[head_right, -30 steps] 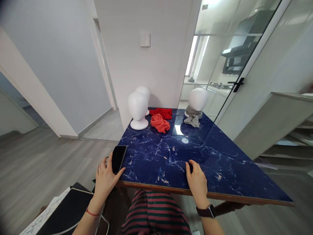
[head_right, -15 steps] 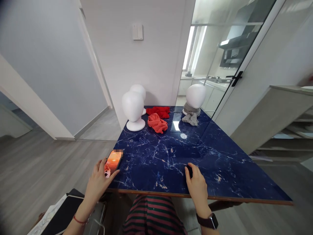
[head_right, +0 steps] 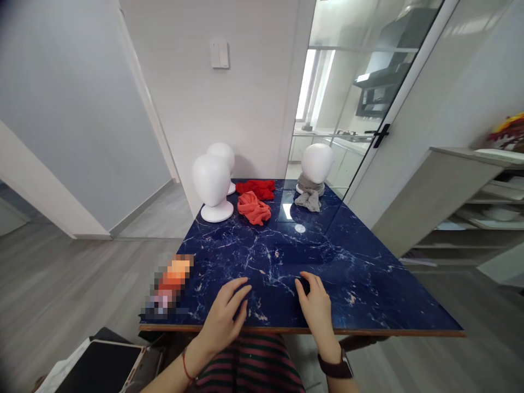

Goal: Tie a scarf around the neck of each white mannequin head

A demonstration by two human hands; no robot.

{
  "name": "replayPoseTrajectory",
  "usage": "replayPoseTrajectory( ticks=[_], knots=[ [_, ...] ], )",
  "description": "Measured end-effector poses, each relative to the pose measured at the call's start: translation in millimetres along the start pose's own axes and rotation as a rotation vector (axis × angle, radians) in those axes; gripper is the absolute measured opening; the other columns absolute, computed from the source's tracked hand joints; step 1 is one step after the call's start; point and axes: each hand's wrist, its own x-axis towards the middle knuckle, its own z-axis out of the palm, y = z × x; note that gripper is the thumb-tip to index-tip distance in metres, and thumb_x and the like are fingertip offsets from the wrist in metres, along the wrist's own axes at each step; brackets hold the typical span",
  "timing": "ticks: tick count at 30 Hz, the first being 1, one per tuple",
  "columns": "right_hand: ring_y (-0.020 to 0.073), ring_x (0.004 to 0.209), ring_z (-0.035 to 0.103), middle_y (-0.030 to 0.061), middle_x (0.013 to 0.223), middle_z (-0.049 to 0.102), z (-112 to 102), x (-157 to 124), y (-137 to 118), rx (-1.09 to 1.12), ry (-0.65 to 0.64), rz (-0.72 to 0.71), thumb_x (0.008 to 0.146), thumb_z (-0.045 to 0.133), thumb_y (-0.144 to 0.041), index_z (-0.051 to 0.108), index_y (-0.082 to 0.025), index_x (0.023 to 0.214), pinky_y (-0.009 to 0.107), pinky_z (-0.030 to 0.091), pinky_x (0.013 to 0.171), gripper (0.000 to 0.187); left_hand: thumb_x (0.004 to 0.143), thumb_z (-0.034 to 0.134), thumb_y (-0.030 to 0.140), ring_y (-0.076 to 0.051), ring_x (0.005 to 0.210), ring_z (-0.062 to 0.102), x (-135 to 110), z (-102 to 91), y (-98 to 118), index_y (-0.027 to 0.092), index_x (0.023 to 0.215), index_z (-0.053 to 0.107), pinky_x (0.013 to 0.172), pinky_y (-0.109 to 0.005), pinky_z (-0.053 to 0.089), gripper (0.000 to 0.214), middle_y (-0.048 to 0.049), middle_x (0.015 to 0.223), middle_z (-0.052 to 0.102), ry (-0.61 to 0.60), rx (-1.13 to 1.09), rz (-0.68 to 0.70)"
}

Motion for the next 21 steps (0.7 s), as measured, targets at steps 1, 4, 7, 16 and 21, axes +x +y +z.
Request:
replayPoseTrajectory(
  ticks=[1,4,7,16,21],
  knots=[
    [0.0252,0.095,0.062,0.0105,0.106,0.062,2.2,7.5,-1.9,0.029,-0.045,-0.015,0.089,0.045,-0.043,0.055,-0.018,0.11,0.041,0.051,0.083,0.035,0.086,0.045,0.009,-0.022,0.117,0.051,9.3,1.1,-2.3,0.018,0.126,0.047,0.098,-0.04,0.046,0.041,-0.0129,0.125,0.054,0.036,-0.017,-0.011],
    [0.0234,0.096,0.062,0.0112,0.114,0.058,17.1,43.4,-18.4,0.096,-0.202,-0.198,0.087,0.048,-0.035,0.047,-0.019,0.124,0.04,0.052,0.085,0.04,0.085,0.044,0.007,-0.02,0.111,0.054,34.1,5.1,-8.7,0.018,0.12,0.051,0.095,-0.037,0.047,0.037,-0.0116,0.117,0.058,0.127,-0.049,0.001],
    [0.0257,0.118,0.051,0.0142,0.129,0.046,46.1,95.7,-47.8,0.08,-0.213,-0.424,0.086,0.049,-0.026,0.041,-0.018,0.132,0.042,0.046,0.097,0.048,0.084,0.043,0.008,-0.02,0.101,0.056,53.4,14.9,-10.4,0.017,0.104,0.057,0.088,-0.035,0.048,0.026,-0.0104,0.109,0.06,0.107,-0.026,0.11],
    [0.0276,0.12,0.046,0.0146,0.138,0.04,132.8,187.3,-113.5,-0.271,-0.258,-0.475,0.089,0.05,-0.03,0.04,-0.017,0.136,0.038,0.041,0.098,0.05,0.072,0.047,0.013,-0.017,0.067,0.05,106.8,53.1,-74.2,0.02,0.065,0.049,0.065,-0.031,0.041,0.01,-0.0039,0.07,0.053,-0.021,0.145,0.042],
    [0.0253,0.096,0.06,0.0156,0.113,0.058,113.1,170.4,-100.1,-0.329,-0.291,-0.454,0.093,0.044,-0.037,0.045,-0.014,0.129,0.033,0.046,0.08,0.043,0.076,0.038,0.008,-0.016,0.063,0.047,101.6,60.9,-96.7,0.021,0.066,0.046,0.062,-0.029,0.041,0.018,-0.0024,0.069,0.049,0.108,0.134,-0.177]
  ],
)
